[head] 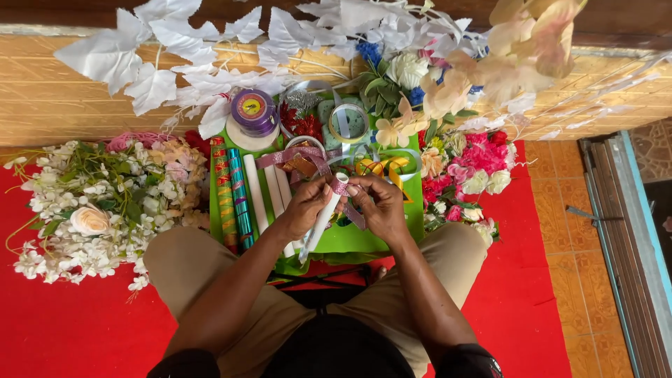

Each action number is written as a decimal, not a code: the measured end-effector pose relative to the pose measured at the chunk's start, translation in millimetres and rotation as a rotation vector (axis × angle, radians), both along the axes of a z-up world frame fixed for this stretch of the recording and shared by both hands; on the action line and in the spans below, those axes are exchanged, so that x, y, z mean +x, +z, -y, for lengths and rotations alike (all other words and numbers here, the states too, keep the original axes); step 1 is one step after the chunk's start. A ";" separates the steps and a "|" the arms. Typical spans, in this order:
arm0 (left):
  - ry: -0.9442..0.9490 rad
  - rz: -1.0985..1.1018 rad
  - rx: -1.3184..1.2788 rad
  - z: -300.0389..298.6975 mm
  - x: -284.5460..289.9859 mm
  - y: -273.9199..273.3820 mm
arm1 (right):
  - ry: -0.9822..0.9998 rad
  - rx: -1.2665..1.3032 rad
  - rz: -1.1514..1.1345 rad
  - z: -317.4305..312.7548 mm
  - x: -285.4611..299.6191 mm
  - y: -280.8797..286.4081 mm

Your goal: The person sits on a red mat and wraps a pink glittery ribbon around white cylindrical sticks. They carefully align and secure the ribbon on each stick, handling them one at a time.

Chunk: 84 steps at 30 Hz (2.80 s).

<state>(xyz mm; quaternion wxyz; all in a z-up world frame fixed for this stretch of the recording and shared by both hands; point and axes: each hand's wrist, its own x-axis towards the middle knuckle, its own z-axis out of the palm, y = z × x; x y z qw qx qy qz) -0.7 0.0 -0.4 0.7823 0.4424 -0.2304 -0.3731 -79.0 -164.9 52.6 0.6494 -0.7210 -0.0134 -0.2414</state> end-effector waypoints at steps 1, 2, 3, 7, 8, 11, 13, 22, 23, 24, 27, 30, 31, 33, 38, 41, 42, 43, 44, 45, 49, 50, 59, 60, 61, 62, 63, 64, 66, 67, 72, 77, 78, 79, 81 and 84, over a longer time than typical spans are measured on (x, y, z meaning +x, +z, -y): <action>-0.001 -0.003 0.002 -1.1 -1.0 3.0 | -0.001 0.002 -0.003 -1.9 -1.3 2.5; -0.003 0.002 0.004 -2.2 -1.9 6.4 | -0.004 0.007 -0.007 -3.9 -2.4 5.4; -0.006 0.009 0.004 -2.5 -1.7 10.1 | -0.007 0.011 -0.009 -5.0 -2.6 8.7; -0.001 0.043 -0.004 -2.9 -1.9 15.1 | 0.001 0.015 0.013 -2.0 0.1 -2.3; 0.005 0.038 -0.009 -2.5 -2.3 16.2 | -0.009 0.005 0.018 -2.0 0.4 -1.4; 0.026 0.036 -0.005 -2.1 -4.4 12.6 | -0.047 -0.042 0.034 -6.2 -3.1 2.4; 0.042 0.037 0.003 -0.6 -4.8 8.9 | -0.075 -0.083 0.045 -8.7 -5.1 7.1; 0.155 0.167 0.028 0.0 -9.2 21.7 | -0.184 -0.294 0.074 -16.6 -9.1 23.0; 0.194 0.175 0.030 1.2 -8.1 22.2 | -0.190 -0.297 0.065 -17.4 -8.5 25.0; 0.233 0.182 0.032 2.4 -6.9 22.9 | -0.196 -0.301 0.055 -18.2 -7.7 27.2; 0.247 0.220 0.035 4.1 -6.7 30.1 | -0.195 -0.299 0.056 -18.2 -5.0 29.9; 0.232 0.247 0.034 1.6 -5.6 14.2 | -0.186 -0.259 0.049 -18.7 -5.5 29.1; 0.232 0.249 0.032 1.7 -6.4 17.2 | -0.187 -0.261 0.051 -19.5 -5.1 30.4; 0.197 0.317 0.012 2.1 -7.3 23.5 | -0.187 -0.235 0.032 -21.0 -3.8 33.3; 0.166 0.246 0.009 3.6 -8.1 18.2 | -0.167 -0.194 -0.027 -15.5 -3.9 20.9; 0.154 0.196 -0.002 6.5 -6.3 12.9 | -0.146 -0.155 -0.043 -14.2 0.2 18.8; 0.158 0.166 -0.005 7.2 -7.3 9.9 | -0.132 -0.132 -0.056 -15.3 0.3 19.7; 0.162 0.174 -0.008 7.2 -5.7 4.0 | -0.129 -0.135 -0.048 -15.9 -0.1 20.4; 0.173 0.174 0.003 7.1 -4.1 -1.3 | -0.125 -0.138 -0.056 -16.5 -0.6 21.8; 0.183 0.179 0.011 8.7 1.8 -5.4 | -0.123 -0.142 -0.058 -15.8 2.4 24.2; 0.174 0.206 0.000 2.6 -1.9 11.5 | -0.080 -0.110 -0.101 -9.4 2.9 14.2; 0.171 0.129 -0.003 -0.2 -7.4 16.7 | -0.065 -0.086 -0.137 -8.6 3.0 12.0; 0.272 0.053 0.026 14.1 -2.5 0.3 | 0.110 -0.168 -0.298 1.7 16.2 3.0; 0.292 -0.009 -0.041 15.5 -2.0 0.0 | 0.109 -0.149 -0.323 0.1 16.5 0.5; 0.301 0.004 -0.049 15.6 -0.9 0.9 | 0.115 -0.156 -0.309 -0.8 16.1 -7.4; 0.299 -0.056 -0.047 16.4 0.6 1.4 | 0.080 -0.154 -0.298 -0.9 16.3 -15.8; 0.294 -0.121 -0.041 16.0 0.2 1.1 | 0.043 -0.147 -0.292 -2.0 14.6 -25.1; 0.300 -0.113 -0.044 18.3 3.7 0.1 | 0.048 -0.151 -0.282 0.9 18.0 -30.3; 0.280 -0.253 0.006 18.1 0.6 -5.6 | -0.023 0.039 -0.329 1.6 13.8 -44.6; 0.282 -0.257 0.009 20.1 0.3 -12.6 | -0.021 0.041 -0.333 0.3 13.2 -39.8; 0.435 -0.191 0.007 29.3 -0.3 -22.1 | -0.311 -0.547 -0.182 3.4 10.9 -50.2; 0.594 -0.296 0.037 26.4 6.8 -27.5 | -0.235 -0.581 -0.184 -18.8 4.1 -44.4; 0.601 -0.315 0.068 26.3 8.2 -28.2 | -0.118 -0.590 -0.262 -23.3 2.9 -42.8; 0.598 -0.313 0.067 26.8 5.9 -24.9 | -0.121 -0.590 -0.260 -31.9 0.2 -32.1; 0.593 -0.355 -0.012 26.4 2.1 -17.0 | 0.115 -0.502 -0.563 -50.2 -3.7 -9.5; 0.599 -0.333 0.147 26.3 0.8 -17.7 | 0.137 -0.515 -0.287 -49.3 -4.0 -32.5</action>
